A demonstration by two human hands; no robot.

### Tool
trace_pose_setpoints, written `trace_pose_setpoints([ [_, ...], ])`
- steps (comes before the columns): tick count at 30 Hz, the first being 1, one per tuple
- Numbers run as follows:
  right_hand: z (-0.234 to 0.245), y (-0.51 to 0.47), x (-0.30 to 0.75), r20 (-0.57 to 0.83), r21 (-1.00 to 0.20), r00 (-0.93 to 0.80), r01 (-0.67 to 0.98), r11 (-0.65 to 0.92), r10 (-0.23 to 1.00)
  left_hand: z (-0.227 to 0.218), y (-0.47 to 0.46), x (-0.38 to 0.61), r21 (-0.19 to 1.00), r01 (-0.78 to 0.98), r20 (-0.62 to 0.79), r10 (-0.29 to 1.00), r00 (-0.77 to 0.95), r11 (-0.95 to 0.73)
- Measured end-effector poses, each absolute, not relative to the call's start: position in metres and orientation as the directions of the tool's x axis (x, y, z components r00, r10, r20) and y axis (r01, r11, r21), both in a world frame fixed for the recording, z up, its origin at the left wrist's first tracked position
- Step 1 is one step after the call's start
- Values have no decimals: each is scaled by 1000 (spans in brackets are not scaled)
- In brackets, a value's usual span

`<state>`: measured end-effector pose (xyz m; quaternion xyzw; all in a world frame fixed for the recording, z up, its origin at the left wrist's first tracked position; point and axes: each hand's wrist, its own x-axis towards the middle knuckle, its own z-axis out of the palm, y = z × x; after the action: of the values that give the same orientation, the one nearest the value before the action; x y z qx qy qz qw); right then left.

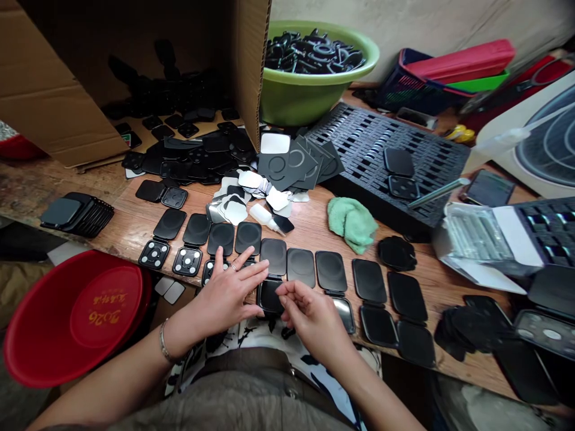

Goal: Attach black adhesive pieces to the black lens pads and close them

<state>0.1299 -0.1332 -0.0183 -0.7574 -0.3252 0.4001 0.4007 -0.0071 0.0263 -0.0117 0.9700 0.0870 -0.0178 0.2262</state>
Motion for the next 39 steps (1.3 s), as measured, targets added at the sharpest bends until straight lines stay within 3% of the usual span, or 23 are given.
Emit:
trace_pose_setpoints([
  [7,-16,-131,131,-284,-863,457,261,-432,843,-12,27,-7,445,180,-76,163,984,-877],
  [12,-16,-129,131,-358,-869,456,157,-469,815,-12,27,-7,449,184,-86,163,983,-874],
  [17,-10,-129,133,-315,-852,428,266,-451,847,-12,27,-7,448,173,-57,164,985,-877],
  [22,-15,-129,135,-395,-862,402,150,-485,826,-11,27,-7,449,188,-81,169,982,-873],
  [29,-6,-127,135,-288,-821,402,365,-440,870,-11,26,-7,445,188,-75,172,982,-876],
  [39,-7,-124,141,-333,-810,367,361,-463,869,-14,26,-7,432,184,-60,176,983,-883],
])
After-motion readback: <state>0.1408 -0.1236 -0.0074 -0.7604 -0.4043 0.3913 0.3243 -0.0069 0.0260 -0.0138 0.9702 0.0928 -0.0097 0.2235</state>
